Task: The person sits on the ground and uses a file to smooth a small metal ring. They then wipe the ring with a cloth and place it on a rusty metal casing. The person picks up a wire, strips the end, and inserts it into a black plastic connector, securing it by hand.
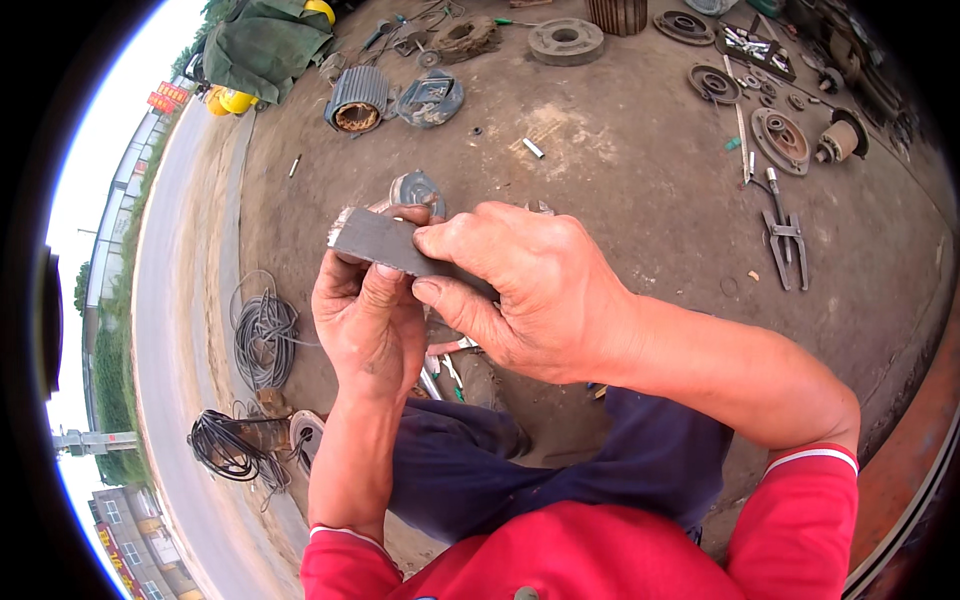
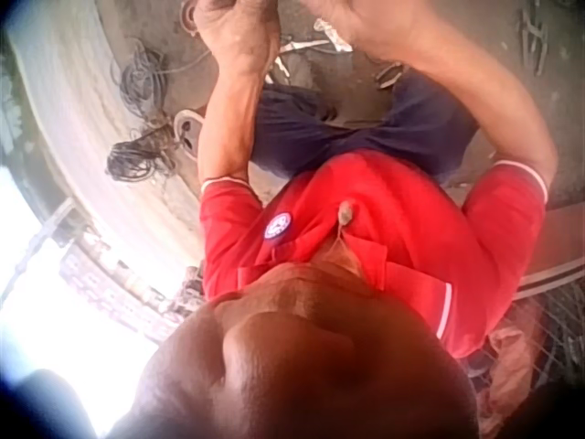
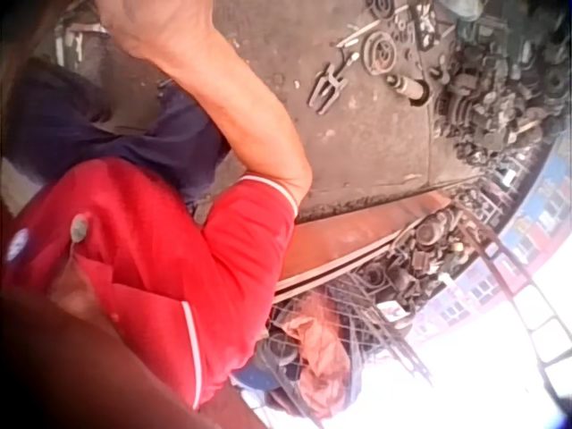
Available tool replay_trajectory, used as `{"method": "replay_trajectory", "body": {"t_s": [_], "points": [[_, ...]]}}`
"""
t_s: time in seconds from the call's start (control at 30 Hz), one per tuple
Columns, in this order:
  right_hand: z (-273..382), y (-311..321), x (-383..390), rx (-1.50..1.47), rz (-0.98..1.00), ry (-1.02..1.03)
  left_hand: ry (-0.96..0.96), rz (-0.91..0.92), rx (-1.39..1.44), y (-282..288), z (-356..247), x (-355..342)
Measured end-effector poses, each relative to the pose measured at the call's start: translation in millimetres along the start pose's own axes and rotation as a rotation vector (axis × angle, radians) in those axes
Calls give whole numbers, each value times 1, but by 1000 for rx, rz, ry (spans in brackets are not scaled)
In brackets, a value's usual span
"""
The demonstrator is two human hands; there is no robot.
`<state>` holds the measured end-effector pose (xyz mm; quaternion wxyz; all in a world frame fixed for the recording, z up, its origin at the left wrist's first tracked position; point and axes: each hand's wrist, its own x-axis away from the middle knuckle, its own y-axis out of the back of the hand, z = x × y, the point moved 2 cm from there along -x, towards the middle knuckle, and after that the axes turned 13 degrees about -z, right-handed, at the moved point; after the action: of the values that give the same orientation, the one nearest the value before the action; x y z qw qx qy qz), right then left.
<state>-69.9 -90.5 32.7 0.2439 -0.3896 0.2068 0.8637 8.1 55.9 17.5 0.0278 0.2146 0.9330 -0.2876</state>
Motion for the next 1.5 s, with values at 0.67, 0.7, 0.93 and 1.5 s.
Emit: {"method": "replay_trajectory", "body": {"t_s": [0.67,0.7,0.93,1.5], "points": [[-3,-9,1,30,-54,41,24,-28,38,1,0,6],[-2,-9,2,32,-41,22,23,-38,43,0,-2,6],[-9,-10,2,14,-106,73,75,-58,80,0,0,4],[-6,-15,3,92,-89,27,4,-86,49,-4,2,6]]}}
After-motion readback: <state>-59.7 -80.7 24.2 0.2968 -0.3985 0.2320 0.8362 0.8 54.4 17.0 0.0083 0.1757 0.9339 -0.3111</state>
